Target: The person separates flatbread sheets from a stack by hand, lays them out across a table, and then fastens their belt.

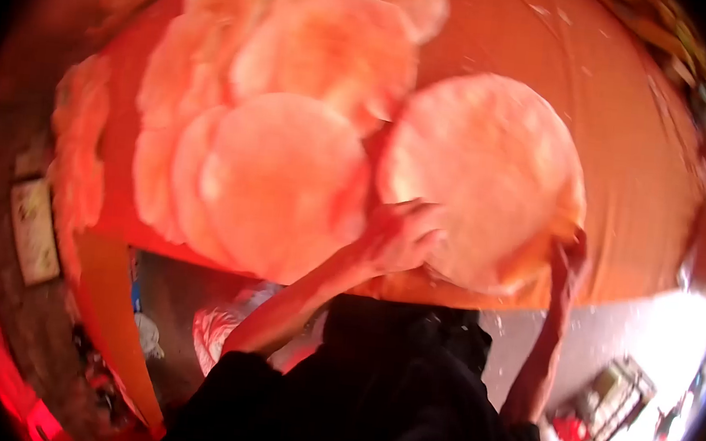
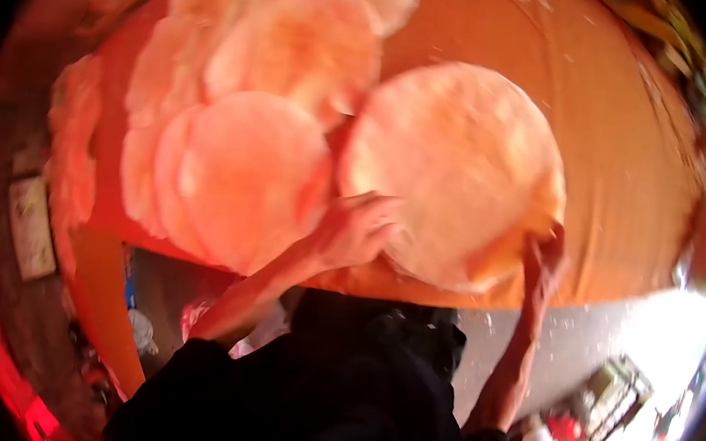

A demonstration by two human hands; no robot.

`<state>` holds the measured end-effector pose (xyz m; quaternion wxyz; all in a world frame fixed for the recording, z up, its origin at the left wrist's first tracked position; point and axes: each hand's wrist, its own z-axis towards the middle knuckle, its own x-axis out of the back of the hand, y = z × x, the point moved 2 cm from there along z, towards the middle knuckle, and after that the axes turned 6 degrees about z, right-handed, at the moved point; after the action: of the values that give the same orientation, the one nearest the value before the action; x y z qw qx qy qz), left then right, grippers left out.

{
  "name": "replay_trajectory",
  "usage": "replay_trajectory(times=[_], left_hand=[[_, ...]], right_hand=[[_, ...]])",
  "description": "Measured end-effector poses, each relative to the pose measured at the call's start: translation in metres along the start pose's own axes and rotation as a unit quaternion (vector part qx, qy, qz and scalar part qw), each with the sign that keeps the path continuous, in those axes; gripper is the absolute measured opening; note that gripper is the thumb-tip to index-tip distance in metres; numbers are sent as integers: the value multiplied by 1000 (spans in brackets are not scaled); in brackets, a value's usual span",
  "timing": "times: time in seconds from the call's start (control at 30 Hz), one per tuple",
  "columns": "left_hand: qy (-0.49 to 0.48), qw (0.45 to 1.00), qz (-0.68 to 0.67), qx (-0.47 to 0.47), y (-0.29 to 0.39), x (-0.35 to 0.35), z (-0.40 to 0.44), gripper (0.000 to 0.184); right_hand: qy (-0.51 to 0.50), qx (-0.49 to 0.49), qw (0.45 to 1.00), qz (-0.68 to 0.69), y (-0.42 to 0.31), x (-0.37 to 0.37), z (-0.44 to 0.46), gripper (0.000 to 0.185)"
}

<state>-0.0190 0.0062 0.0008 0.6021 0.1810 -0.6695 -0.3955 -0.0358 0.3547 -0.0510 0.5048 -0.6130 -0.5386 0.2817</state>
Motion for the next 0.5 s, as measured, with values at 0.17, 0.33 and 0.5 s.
replay_trajectory(times=[0.17, 0.33, 0.5], left_hand=[[-103, 910, -195, 352, -30, -25, -62, 26], [32, 864, -326, 383, -20, -88, -70, 26], [114, 784, -442, 421, -9, -92, -69, 37]], right_hand=[[26, -47, 998, -15, 40, -8, -25, 43], [169, 67, 938, -294, -10, 64, 15, 62], [14, -80, 994, -72, -22, 62, 46, 76]])
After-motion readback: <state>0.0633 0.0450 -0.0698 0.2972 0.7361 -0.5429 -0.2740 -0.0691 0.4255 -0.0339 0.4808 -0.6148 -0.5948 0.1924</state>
